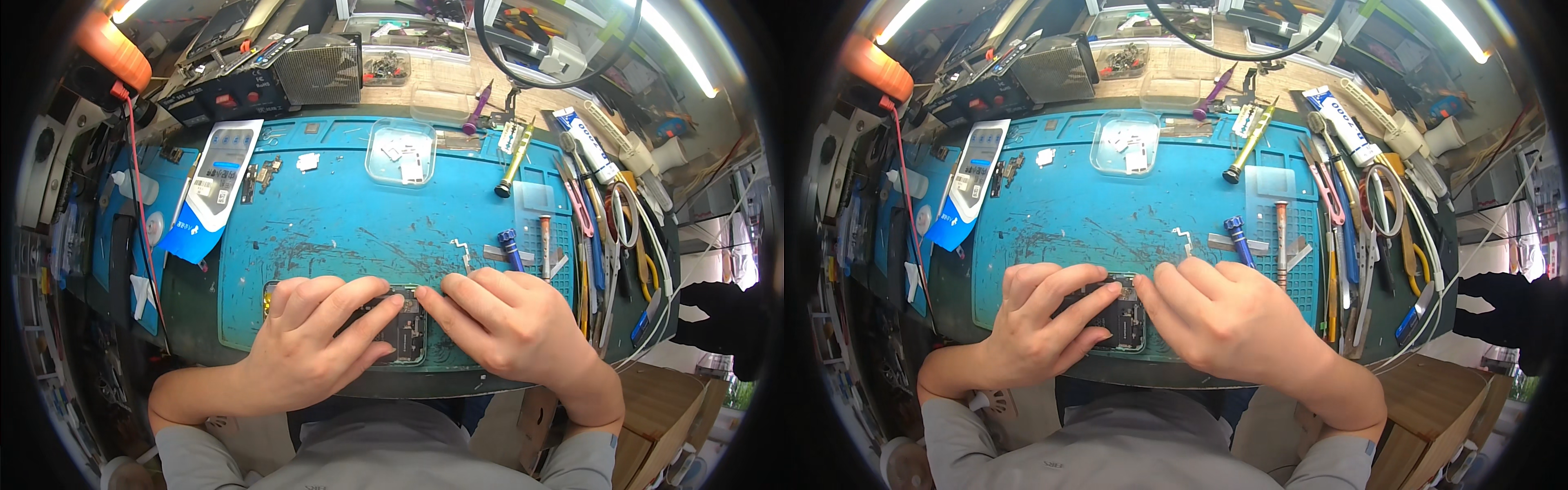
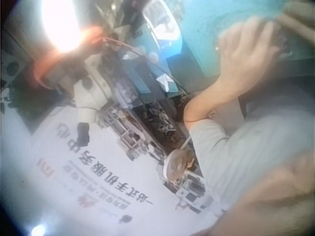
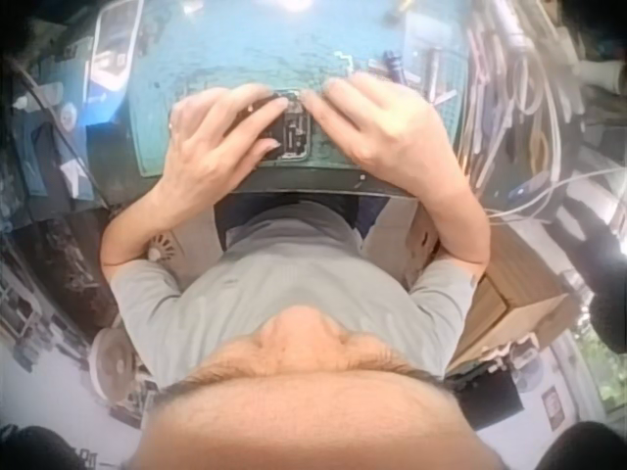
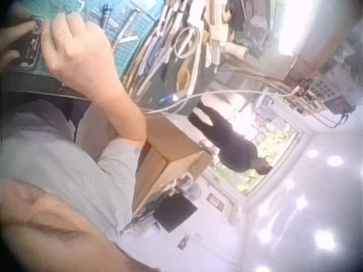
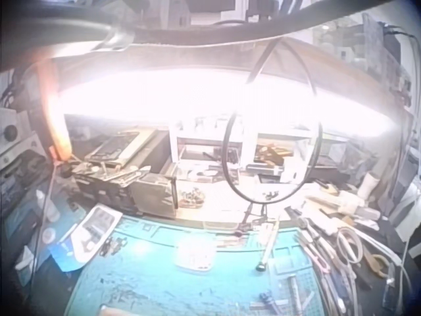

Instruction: The person uses a screwdriver and tweezers to remove and reposition small components and screws inside a disassembled smartphone on a blue workbench. The person repeatedly picks up and places screws and parts, occasionally using tweezers to adjust internal components.

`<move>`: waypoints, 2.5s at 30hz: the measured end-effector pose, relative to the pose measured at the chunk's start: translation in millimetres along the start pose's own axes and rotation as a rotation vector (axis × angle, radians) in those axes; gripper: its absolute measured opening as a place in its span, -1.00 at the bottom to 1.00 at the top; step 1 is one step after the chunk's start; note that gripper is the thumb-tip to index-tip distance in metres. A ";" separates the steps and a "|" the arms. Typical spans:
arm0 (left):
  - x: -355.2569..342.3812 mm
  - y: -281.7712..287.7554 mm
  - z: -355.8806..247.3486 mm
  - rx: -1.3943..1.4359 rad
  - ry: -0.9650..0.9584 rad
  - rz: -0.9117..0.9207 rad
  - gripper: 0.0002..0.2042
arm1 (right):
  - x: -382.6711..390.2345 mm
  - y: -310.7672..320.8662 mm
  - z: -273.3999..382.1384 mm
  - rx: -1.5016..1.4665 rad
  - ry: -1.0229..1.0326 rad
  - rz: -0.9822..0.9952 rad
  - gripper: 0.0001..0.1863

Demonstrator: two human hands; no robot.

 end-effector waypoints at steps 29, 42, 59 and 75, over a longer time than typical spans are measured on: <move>-9.9 -2.3 -2.3 -0.066 -0.073 0.018 -0.38 | 0.9 5.4 -5.0 -0.079 -0.103 0.079 -0.57; -12.8 -0.8 0.9 -0.046 -0.095 0.035 -0.39 | -1.1 10.3 -16.1 -0.295 -0.230 0.037 -0.55; -7.7 3.4 5.4 0.060 -0.108 -0.078 -0.52 | 1.4 14.2 -14.0 -0.203 -0.144 0.067 -0.59; 0.5 3.6 3.1 -0.003 -0.161 -0.028 -0.61 | 9.2 7.9 -8.3 -0.110 -0.033 0.130 -0.54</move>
Point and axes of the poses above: each hand's wrist, its own x-axis away from the middle knuckle, its own y-axis out of the back of the hand, z = x × y, the point moved 3 cm from there along -x, towards the middle knuckle, and after that the axes turned 3 degrees about -z, right-handed, at the moved point
